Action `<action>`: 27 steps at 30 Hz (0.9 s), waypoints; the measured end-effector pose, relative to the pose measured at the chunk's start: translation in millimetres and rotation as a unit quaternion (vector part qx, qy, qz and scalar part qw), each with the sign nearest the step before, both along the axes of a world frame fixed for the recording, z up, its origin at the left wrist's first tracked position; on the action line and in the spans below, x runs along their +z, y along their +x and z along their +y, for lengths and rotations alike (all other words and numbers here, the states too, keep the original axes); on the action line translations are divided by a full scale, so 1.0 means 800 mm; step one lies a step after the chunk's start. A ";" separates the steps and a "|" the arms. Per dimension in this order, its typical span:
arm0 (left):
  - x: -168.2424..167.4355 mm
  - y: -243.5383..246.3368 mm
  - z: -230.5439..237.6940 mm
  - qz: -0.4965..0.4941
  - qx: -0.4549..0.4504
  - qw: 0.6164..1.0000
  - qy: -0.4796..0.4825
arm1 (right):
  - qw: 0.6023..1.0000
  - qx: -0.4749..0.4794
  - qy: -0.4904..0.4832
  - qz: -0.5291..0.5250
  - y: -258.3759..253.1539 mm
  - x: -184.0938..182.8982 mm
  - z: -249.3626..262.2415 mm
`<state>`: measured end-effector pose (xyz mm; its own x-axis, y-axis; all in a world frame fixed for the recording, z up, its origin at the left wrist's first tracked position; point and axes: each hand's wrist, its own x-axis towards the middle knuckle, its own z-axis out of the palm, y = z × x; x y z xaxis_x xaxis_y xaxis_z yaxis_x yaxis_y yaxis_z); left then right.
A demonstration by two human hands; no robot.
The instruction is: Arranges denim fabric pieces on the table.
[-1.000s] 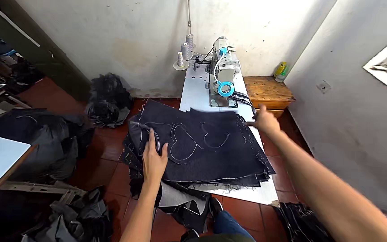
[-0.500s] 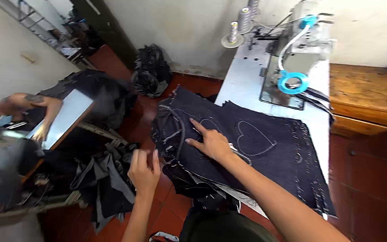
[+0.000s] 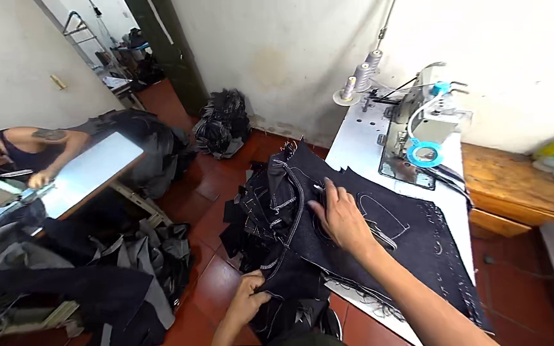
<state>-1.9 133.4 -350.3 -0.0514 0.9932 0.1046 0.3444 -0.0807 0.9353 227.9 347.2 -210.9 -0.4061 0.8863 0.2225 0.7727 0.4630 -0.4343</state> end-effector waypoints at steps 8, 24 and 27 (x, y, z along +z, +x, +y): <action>0.099 -0.050 0.013 0.105 -0.070 0.992 0.026 | 0.973 0.010 -0.058 -0.222 -0.015 0.044 -0.154; 0.110 -0.048 -0.031 -0.103 -0.104 0.987 -0.066 | 0.996 0.012 -0.049 -0.076 -0.016 0.039 -0.163; 0.144 -0.059 -0.077 -0.229 -0.118 0.965 0.042 | 0.972 0.043 -0.193 0.124 0.050 -0.011 -0.197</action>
<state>-49.5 71.4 -235.1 0.1149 0.9718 0.2058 -0.1416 -0.1890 0.9717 267.7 189.3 -219.8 -0.4589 0.8882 -0.0201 0.5873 0.2863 -0.7570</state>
